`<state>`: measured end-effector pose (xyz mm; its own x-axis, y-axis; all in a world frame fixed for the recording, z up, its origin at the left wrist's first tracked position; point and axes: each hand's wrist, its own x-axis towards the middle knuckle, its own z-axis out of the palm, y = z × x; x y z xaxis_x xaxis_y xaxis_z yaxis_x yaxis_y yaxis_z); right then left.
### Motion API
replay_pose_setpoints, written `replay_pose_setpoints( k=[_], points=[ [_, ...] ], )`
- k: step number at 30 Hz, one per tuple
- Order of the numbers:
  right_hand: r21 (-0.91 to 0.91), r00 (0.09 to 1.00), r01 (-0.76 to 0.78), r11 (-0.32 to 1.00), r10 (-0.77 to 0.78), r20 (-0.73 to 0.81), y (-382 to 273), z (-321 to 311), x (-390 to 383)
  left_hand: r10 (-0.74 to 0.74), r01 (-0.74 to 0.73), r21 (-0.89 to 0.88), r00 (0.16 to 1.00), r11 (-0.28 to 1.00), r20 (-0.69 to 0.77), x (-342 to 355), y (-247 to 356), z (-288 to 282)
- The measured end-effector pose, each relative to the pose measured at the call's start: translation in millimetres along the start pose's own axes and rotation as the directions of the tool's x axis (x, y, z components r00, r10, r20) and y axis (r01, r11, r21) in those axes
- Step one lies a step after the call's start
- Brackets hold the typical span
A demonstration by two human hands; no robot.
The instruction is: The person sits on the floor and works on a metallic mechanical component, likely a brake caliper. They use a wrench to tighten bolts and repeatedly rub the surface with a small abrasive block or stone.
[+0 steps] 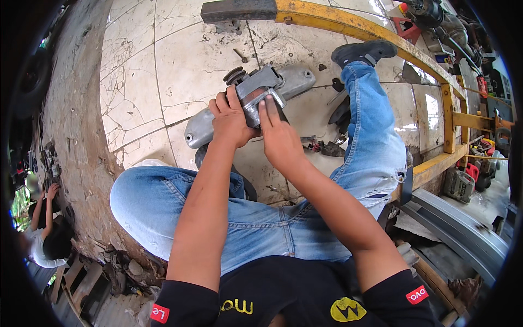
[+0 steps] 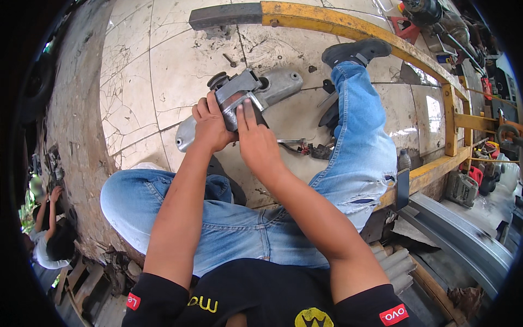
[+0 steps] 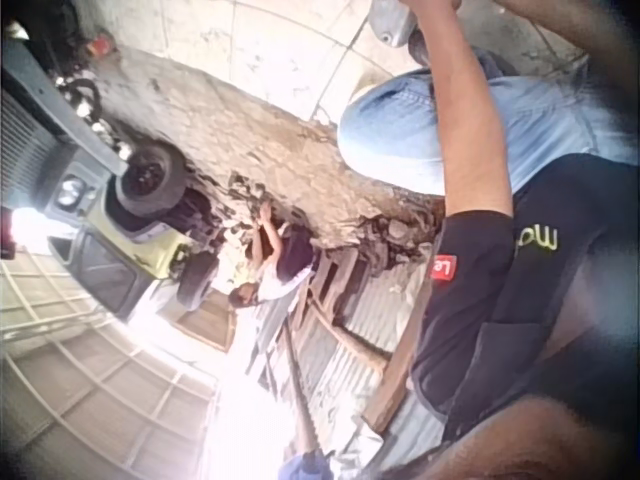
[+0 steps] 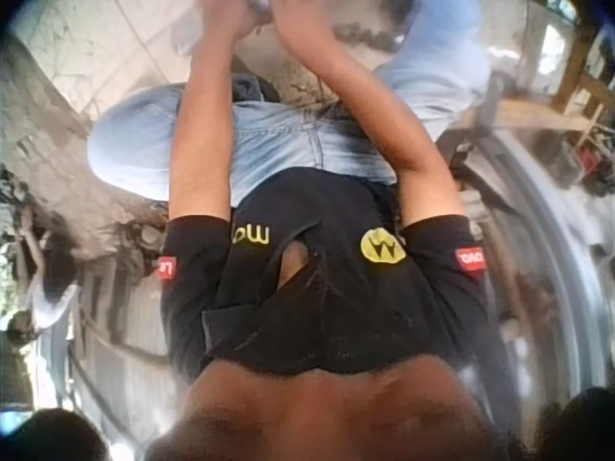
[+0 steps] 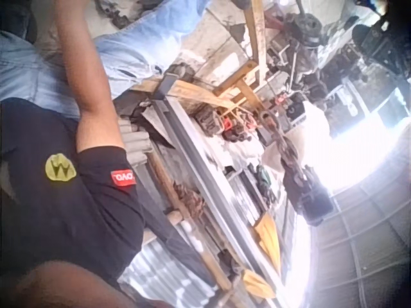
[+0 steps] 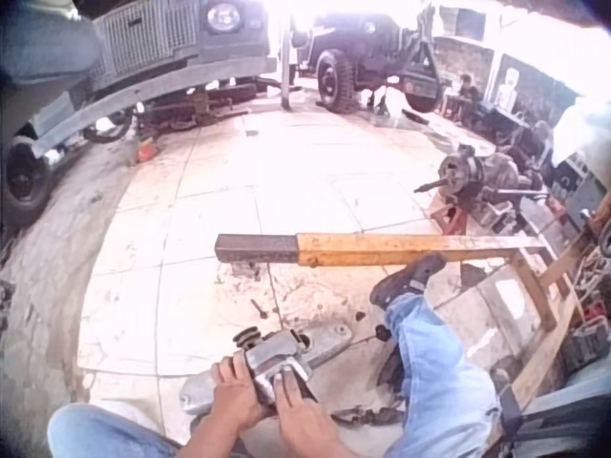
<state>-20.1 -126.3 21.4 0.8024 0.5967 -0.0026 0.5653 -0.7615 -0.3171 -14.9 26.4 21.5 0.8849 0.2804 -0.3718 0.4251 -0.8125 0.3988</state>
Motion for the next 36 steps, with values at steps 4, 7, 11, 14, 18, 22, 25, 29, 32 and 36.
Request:
replay_pose_setpoints(
  k=[4, 7, 11, 14, 18, 22, 25, 29, 32, 36],
  points=[
    [-0.01, 0.994, 0.077, 0.997, -0.076, 0.075, 0.8, -7.6, -6.0, 0.034, -0.034, -0.015, 0.999, 0.999, -0.032, -2.7, -12.0, 4.8],
    [0.005, 1.0, 0.028, 1.0, -0.028, 0.011, 4.0, -4.4, 5.8, 0.028, -0.029, -0.012, 1.0, 1.0, -0.013, -0.2, -3.4, -0.7],
    [-0.038, 0.994, 0.06, 0.998, -0.056, 0.097, -2.4, -8.1, -9.4, 0.025, -0.025, -0.006, 1.0, 1.0, -0.008, 1.3, -10.0, 6.3],
    [-0.044, 0.994, 0.088, 0.995, -0.085, 0.066, 5.2, -6.8, -6.9, 0.042, -0.042, -0.009, 0.999, 0.999, -0.007, 0.4, -9.5, 6.1],
    [0.012, 0.992, -0.003, 1.0, 0.002, 0.123, -3.6, -10.5, -2.5, 0.029, -0.028, 0.049, 0.999, 0.998, -0.033, -0.2, -5.1, 7.9],
    [0.007, 0.977, 0.083, 0.997, -0.083, 0.197, 2.6, -12.0, -8.5, 0.027, -0.028, 0.078, 1.0, 0.997, 0.015, 4.6, -11.0, 9.0],
    [0.003, 0.999, 0.035, 0.999, -0.035, -0.015, 10.8, -3.9, 6.1, 0.008, -0.008, 0.033, 1.0, 0.999, -0.006, 2.3, 0.9, 2.0],
    [-0.044, 0.99, 0.082, 0.996, -0.076, 0.122, 1.4, -13.2, -4.1, -0.031, 0.031, 0.019, 0.999, 0.999, 0.024, -2.5, -1.3, -0.9],
    [-0.027, 0.99, 0.102, 0.994, -0.099, 0.106, 12.1, -13.4, -3.1, -0.03, 0.03, 0.017, 0.999, 0.999, 0.022, -2.3, 1.7, -2.0],
    [-0.006, 0.991, 0.084, 0.996, -0.083, 0.104, 10.3, -9.6, -6.1, -0.06, 0.059, 0.045, 0.998, 0.997, 0.029, -1.4, 2.7, -1.8]
  ],
)
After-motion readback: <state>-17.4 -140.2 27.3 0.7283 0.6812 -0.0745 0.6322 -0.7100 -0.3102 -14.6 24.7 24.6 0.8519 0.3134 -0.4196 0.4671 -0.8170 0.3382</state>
